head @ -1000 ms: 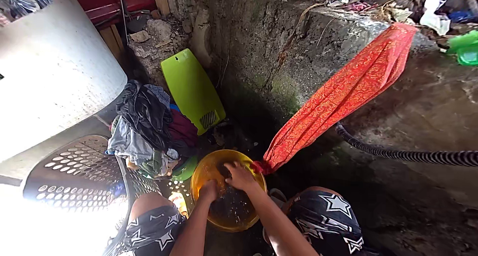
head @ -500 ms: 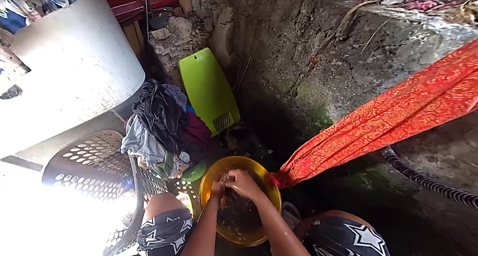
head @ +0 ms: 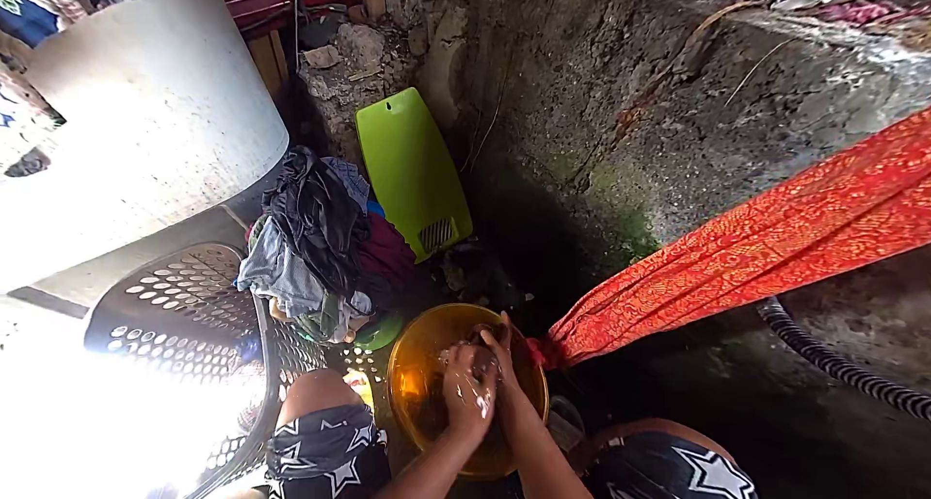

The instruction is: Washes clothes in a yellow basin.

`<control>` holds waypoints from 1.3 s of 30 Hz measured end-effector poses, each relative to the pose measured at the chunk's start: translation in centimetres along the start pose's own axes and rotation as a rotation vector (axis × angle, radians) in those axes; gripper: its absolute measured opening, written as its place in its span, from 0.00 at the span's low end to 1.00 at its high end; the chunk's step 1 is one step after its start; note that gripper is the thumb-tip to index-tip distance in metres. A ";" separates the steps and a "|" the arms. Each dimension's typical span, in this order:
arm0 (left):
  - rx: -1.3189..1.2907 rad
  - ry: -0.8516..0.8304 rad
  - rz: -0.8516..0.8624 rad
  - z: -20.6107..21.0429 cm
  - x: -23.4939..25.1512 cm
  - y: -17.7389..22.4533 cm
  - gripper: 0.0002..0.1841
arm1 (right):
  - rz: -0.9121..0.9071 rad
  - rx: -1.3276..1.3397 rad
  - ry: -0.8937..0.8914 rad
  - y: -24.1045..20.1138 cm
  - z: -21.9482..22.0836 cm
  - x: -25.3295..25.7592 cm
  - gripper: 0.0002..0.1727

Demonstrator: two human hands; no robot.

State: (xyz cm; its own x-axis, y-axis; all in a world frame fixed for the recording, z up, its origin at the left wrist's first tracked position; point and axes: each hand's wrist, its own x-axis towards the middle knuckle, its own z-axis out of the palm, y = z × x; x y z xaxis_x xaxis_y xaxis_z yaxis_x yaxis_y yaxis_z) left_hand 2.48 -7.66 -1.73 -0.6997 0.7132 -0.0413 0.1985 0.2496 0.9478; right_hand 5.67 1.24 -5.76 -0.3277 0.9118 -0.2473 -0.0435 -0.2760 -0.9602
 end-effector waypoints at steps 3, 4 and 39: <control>0.224 0.199 0.446 1.2 -1.5 -0.6 0.11 | -0.020 0.132 0.045 -0.5 0.8 -0.4 0.19; 0.250 0.237 0.505 1.2 -1.1 -1.0 0.11 | 0.010 0.142 0.021 -0.8 1.1 -0.9 0.15; -0.546 0.055 -0.311 -7.6 5.8 2.4 0.23 | -0.207 -0.099 -0.117 -5.8 0.4 -3.7 0.29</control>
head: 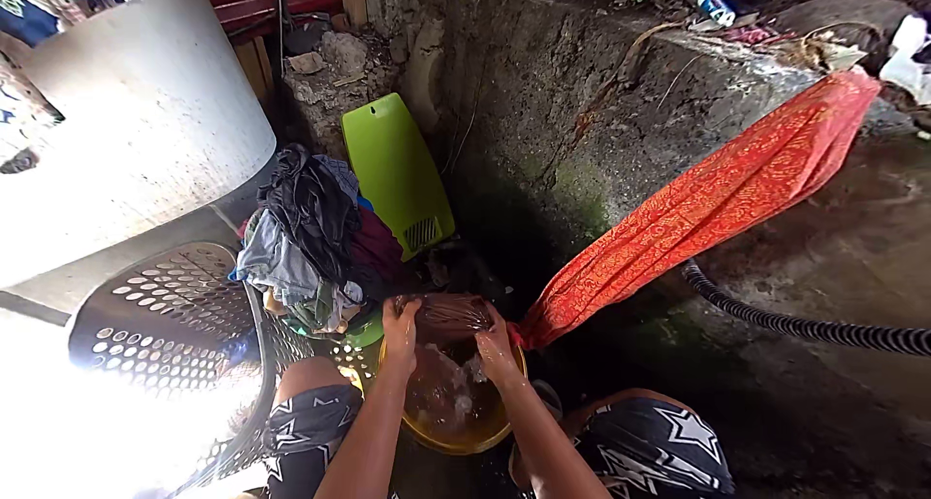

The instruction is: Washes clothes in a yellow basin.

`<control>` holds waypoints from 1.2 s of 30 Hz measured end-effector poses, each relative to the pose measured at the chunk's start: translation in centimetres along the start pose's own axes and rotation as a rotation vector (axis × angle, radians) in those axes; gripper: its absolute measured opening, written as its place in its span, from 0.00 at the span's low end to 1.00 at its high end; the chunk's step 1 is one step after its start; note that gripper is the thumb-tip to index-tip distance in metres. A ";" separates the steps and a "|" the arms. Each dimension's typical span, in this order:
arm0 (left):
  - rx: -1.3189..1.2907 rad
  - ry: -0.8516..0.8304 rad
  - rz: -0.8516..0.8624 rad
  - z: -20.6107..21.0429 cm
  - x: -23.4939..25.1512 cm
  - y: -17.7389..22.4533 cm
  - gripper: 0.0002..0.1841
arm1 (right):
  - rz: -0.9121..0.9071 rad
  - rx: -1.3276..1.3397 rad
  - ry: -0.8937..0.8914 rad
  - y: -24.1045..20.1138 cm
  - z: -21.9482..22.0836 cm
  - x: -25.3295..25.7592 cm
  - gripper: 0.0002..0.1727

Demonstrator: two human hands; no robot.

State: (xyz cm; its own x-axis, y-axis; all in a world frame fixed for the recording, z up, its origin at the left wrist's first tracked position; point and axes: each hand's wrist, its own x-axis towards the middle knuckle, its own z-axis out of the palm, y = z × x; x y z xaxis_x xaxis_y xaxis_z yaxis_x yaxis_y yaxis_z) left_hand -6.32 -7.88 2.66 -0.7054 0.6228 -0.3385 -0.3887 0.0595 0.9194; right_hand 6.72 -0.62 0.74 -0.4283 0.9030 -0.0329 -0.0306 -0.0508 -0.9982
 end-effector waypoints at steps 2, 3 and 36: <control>-0.058 -0.048 -0.257 -0.5 0.4 -1.9 0.26 | -0.133 -0.158 -0.116 -2.3 0.9 0.1 0.29; -0.165 -0.093 -0.369 -0.3 -0.1 -2.4 0.24 | -0.160 -0.236 -0.212 -3.2 1.4 -0.1 0.31; 0.039 0.215 0.657 -8.6 -3.6 10.8 0.11 | 0.441 -0.092 -0.467 2.5 0.2 3.4 0.30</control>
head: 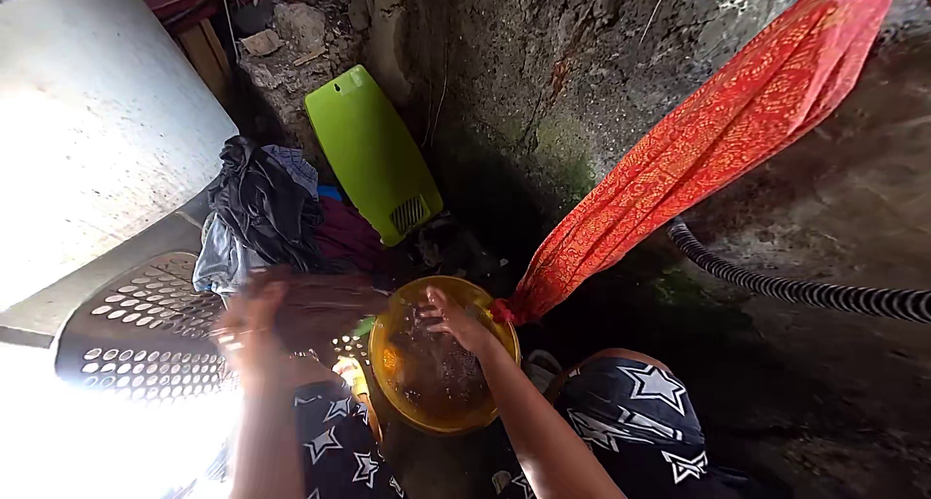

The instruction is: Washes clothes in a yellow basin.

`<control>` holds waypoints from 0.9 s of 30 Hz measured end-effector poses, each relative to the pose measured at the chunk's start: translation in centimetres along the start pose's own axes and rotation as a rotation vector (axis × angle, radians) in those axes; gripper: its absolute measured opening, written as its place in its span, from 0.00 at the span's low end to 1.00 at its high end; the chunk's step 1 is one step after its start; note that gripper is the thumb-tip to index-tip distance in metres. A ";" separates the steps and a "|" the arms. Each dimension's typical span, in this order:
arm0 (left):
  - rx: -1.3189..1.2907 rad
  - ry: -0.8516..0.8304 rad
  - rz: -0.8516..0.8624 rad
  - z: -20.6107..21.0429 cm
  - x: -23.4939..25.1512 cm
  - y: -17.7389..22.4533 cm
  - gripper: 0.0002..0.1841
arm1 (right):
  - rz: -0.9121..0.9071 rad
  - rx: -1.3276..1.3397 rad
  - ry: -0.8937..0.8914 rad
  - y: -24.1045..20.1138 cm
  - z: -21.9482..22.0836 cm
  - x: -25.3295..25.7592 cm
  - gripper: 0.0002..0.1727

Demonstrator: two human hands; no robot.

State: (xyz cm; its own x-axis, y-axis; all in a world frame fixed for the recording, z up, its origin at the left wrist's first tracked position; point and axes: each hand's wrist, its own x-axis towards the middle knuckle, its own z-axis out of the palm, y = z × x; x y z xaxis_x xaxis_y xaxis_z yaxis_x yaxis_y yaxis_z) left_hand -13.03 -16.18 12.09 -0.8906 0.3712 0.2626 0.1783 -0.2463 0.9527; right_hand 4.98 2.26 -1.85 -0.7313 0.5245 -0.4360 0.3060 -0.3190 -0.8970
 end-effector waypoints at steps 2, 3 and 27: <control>0.016 0.100 0.111 -4.5 1.9 3.7 0.10 | 0.089 -0.541 0.057 2.9 -1.0 1.6 0.29; 0.071 0.177 0.149 -6.5 2.5 5.2 0.11 | 0.159 -0.748 0.052 4.3 -1.1 1.8 0.30; 0.044 -0.307 -1.257 8.3 -10.9 -17.8 0.24 | -0.394 0.336 0.598 -5.6 -0.2 -7.0 0.12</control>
State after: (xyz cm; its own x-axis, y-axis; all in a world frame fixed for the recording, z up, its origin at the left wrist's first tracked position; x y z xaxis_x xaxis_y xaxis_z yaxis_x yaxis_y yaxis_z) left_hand -3.06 -8.40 -6.46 -0.3258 0.5158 -0.7924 -0.6869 0.4468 0.5732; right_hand 8.52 0.57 6.19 -0.2662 0.9535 -0.1410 -0.1779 -0.1924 -0.9651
